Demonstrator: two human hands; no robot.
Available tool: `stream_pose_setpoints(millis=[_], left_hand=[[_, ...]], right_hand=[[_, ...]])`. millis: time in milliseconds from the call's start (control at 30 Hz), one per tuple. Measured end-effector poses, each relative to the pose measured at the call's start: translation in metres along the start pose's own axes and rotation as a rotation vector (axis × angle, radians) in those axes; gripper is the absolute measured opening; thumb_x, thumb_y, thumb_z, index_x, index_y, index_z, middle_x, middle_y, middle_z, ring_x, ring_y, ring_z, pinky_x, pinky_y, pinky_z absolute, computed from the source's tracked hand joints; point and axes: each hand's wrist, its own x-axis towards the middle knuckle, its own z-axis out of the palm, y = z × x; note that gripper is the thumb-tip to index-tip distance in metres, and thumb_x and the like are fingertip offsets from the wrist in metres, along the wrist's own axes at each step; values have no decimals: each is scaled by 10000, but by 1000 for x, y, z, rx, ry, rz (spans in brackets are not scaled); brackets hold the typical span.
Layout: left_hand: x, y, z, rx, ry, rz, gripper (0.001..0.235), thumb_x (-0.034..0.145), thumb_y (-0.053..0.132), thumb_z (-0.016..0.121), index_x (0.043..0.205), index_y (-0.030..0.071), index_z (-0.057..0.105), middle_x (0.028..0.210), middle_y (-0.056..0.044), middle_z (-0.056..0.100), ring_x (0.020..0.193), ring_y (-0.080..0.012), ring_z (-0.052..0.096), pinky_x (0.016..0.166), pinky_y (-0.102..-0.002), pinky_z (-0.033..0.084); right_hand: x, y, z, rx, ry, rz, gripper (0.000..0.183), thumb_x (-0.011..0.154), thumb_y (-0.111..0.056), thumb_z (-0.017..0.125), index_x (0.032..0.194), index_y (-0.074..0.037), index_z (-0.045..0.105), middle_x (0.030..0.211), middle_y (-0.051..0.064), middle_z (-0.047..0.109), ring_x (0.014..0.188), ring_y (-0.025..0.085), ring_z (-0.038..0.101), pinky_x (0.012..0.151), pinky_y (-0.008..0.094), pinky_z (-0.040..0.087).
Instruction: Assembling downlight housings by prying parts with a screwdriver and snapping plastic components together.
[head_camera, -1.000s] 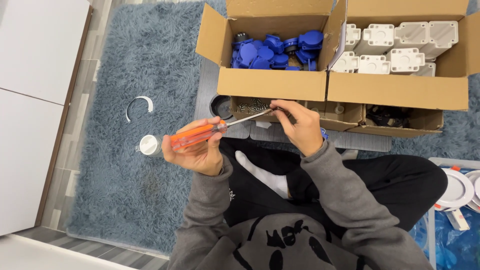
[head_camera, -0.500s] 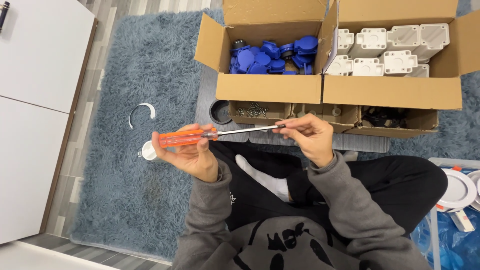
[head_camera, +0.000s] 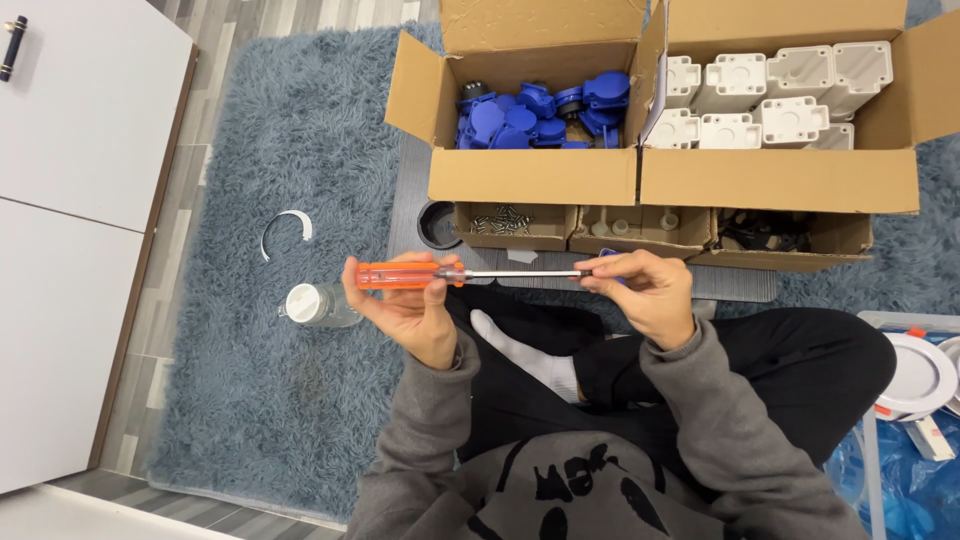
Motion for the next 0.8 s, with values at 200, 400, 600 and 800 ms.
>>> stream_pose_setpoints(millis=[200,400,600,800], left_hand=[[11,9,-10,29,-45,79,1049,958,34,828,1712,149,109,1092,-295,694,882,-472,812,745,-524,729],[18,1,-17,55,-109,131,1089,925,-35,847,1708,128,107,1075,-331,680,880,-526,802,749,-573,723],[19,3,5,65,-244,201,1076,874,-91,869,1678,21,161,1060,-337,693,875,-545,801,718,-576,715],[20,0,19,13,-340,195,1090,836,-136,886,1666,-21,188,1094,-363,695,913,-557,796,738,-608,706]], right_hand=[[-8,-12,-6,-479,47,-211,485,808,-133,1000,1221,2,783,1258,191,812,944,317,804,830,385,636],[-30,26,-8,-986,10,-562,183,933,-243,916,1091,-185,843,1275,44,819,1192,278,745,1050,409,486],[-29,37,-6,-1011,96,-693,89,910,-123,925,966,-143,859,1156,82,854,1089,283,798,1030,410,563],[-31,39,-16,-864,43,-678,103,871,-27,926,928,-70,851,1146,150,846,1098,336,813,1056,503,599]])
